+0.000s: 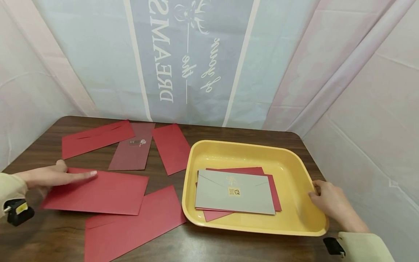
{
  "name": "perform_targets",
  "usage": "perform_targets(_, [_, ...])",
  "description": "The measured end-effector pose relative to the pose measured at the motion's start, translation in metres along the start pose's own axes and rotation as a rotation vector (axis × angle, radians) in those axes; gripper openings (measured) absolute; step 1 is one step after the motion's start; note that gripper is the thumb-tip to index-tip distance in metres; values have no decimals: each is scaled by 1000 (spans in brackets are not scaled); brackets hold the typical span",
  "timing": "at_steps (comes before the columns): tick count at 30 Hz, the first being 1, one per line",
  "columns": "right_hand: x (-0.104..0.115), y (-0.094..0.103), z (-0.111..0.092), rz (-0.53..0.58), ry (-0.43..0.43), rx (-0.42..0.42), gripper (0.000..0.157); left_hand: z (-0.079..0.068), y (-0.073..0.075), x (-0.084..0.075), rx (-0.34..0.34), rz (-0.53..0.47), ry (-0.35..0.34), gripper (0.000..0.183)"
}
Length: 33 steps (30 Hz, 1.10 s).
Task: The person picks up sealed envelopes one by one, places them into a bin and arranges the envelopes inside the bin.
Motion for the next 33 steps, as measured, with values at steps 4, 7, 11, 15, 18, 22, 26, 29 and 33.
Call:
perform_targets(4, [-1, 0, 1, 0, 5, -11, 40, -1, 7, -8, -77, 103, -63, 120])
perform_targets(7, [-1, 0, 2, -2, 7, -14, 40, 0, 13, -13, -171, 212, -106, 109])
perform_targets(11, [-1, 0, 2, -2, 10, -10, 40, 1, 16, -18, -252, 260, -133, 101])
perform_targets(15, [0, 1, 2, -1, 11, -7, 40, 1, 15, -20, -284, 274, -154, 100])
perform_targets(18, [0, 1, 2, 0, 12, -2, 40, 0, 16, -23, -307, 258, -177, 99])
perform_targets(22, [0, 0, 2, 4, 12, 3, 39, -1, 17, -27, -341, 212, -197, 94])
perform_targets(26, [0, 0, 2, 3, 12, -1, 38, -3, 18, -32, -381, 197, -230, 87])
perform_targets(29, [0, 0, 2, 5, 12, 0, 39, -4, 19, -36, -411, 190, -259, 82])
perform_targets(33, [0, 0, 2, 9, 8, 2, 41, -6, 17, -40, -420, 156, -284, 81])
Point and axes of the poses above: each hand's wrist, its own z-axis towards the middle knuckle, its own y-axis out of the back of the hand, x = y × z, the point moved 7 cm from there along z, towards the middle knuckle, and after that the axes turned 10 degrees about -z, right-handed, at the moved point
